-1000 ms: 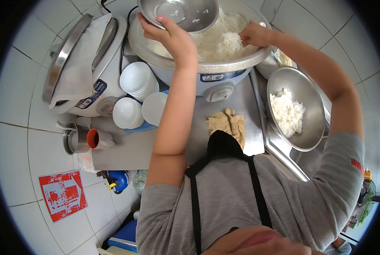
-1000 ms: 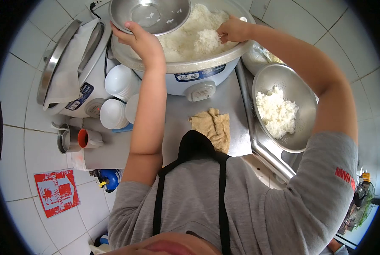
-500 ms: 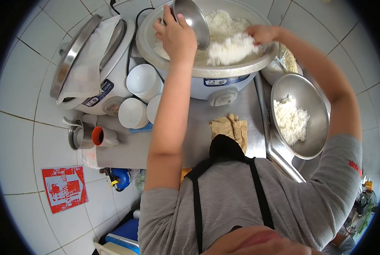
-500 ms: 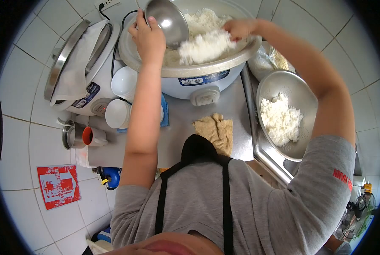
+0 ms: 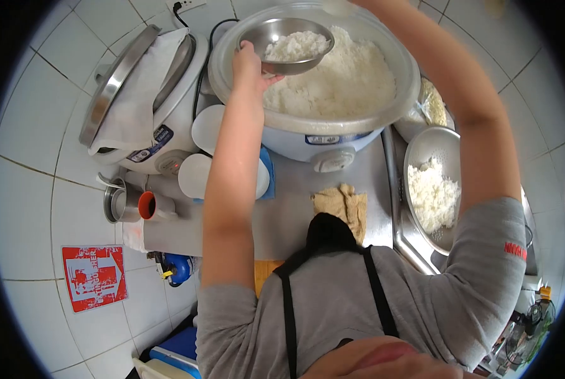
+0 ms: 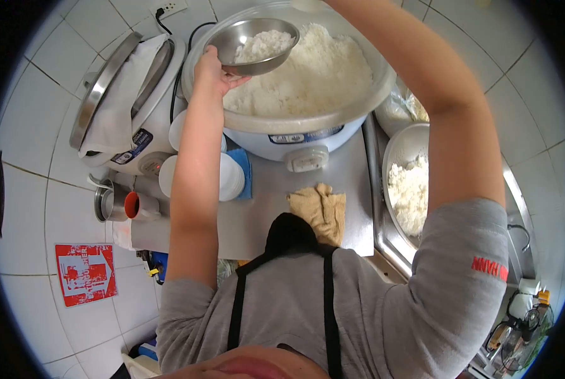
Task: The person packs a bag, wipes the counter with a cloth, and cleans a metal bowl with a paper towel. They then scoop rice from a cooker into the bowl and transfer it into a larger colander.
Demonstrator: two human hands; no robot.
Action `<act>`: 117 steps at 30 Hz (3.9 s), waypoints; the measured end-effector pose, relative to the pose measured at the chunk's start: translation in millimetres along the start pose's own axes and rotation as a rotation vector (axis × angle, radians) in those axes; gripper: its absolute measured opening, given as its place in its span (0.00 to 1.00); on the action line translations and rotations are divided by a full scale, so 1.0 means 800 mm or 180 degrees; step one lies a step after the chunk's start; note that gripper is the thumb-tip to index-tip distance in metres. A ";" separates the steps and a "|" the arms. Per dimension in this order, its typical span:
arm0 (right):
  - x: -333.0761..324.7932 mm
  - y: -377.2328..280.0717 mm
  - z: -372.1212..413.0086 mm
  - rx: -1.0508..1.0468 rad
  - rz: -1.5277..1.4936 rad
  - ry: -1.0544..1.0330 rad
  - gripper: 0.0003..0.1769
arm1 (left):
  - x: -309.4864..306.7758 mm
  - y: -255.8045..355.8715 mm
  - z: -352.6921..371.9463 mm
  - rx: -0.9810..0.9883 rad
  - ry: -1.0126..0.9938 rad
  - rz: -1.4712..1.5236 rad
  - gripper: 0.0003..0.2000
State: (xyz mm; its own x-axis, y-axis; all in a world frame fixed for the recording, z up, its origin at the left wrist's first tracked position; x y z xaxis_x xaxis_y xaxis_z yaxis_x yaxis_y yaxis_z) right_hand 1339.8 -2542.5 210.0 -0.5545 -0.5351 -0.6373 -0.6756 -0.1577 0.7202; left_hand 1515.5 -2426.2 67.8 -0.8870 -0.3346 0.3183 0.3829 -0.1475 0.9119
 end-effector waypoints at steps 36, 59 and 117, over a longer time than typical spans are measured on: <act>0.173 -0.077 0.088 -0.0537 -0.1555 -0.1182 0.14 | -0.031 0.018 0.015 0.0972 0.0623 0.0277 0.28; 0.054 -0.128 0.200 -0.2084 -0.3088 -0.1079 0.09 | -0.030 0.031 0.022 0.1534 0.1025 -0.0293 0.28; 0.262 -0.144 0.006 -0.1477 -0.2274 -0.0704 0.20 | -0.024 0.013 -0.045 0.0994 0.1515 -0.0699 0.23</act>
State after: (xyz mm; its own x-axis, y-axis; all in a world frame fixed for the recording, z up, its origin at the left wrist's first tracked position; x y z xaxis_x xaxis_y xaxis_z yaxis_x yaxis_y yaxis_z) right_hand 1298.9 -2633.1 -7.8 -0.1886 -0.0143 -0.9819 -0.6581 -0.7404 0.1372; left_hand 1546.1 -2455.1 62.1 -0.6962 -0.7172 0.0292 0.0464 -0.0043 0.9989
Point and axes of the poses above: each hand's wrist, its own z-axis away from the middle knuckle, its own x-axis out of the palm, y = z × x, the point moved 6 cm from there along -z, towards the middle knuckle, and after that the axes turned 4 degrees about -z, right-handed, at the moved point
